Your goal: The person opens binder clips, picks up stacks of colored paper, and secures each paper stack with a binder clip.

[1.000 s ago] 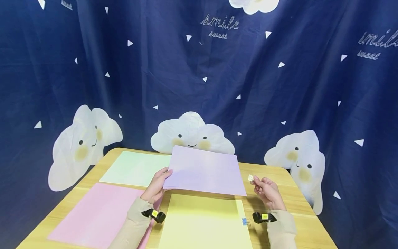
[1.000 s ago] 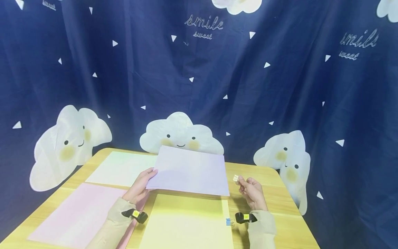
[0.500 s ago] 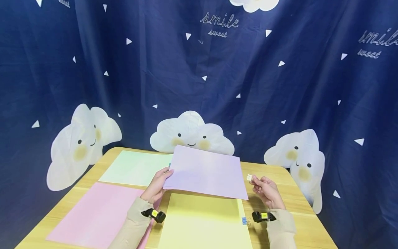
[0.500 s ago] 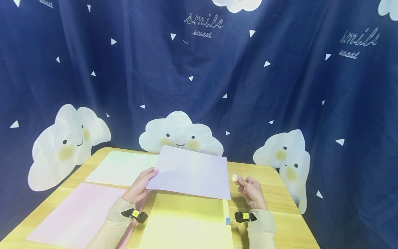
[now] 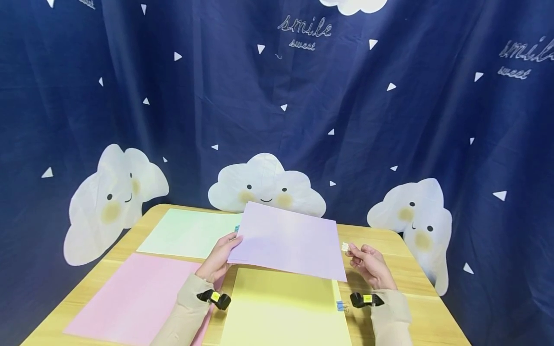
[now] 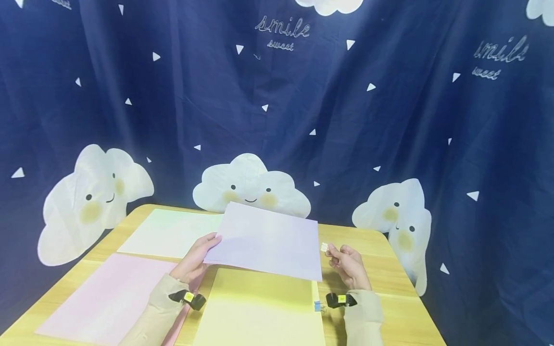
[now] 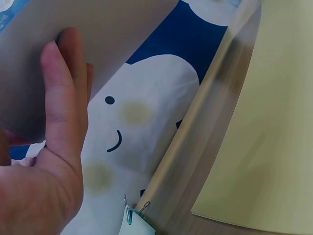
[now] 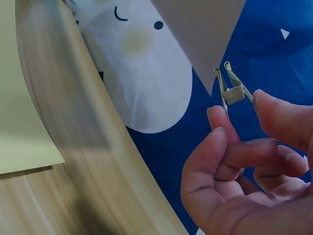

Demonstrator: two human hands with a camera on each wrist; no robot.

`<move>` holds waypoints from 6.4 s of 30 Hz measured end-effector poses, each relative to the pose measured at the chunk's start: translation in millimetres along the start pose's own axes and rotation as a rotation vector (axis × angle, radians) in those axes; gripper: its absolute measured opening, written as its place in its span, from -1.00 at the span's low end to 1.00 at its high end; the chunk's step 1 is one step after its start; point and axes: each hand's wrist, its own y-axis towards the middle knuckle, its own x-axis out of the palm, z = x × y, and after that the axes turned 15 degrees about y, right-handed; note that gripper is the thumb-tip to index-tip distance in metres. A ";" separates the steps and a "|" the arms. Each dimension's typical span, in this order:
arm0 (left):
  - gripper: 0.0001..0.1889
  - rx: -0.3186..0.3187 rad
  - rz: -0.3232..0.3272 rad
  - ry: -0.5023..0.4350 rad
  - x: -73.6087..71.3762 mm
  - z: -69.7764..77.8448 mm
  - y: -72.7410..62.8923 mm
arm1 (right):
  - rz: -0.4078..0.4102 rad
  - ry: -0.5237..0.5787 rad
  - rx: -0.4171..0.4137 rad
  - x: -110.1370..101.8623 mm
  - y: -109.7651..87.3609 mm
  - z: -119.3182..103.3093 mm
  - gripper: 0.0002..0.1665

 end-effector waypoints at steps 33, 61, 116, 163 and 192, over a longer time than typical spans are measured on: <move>-0.42 0.020 -0.040 -0.027 1.8 -4.2 2.0 | -0.031 -0.013 0.038 6.3 3.9 1.2 -0.43; -0.46 0.005 -0.055 -0.002 2.9 -2.5 4.9 | -0.088 -0.035 0.070 2.5 6.0 -1.1 -0.42; -0.48 0.013 -0.080 -0.016 2.6 -8.5 2.7 | -0.099 -0.001 0.092 -1.0 5.9 3.0 -0.46; -0.41 0.001 -0.049 -0.047 2.9 -3.3 2.0 | -0.118 -0.027 0.120 4.7 5.7 1.2 -0.65; -0.39 -0.011 0.009 -0.055 0.9 -4.2 2.5 | -0.468 0.106 0.119 18.2 5.4 9.7 -0.23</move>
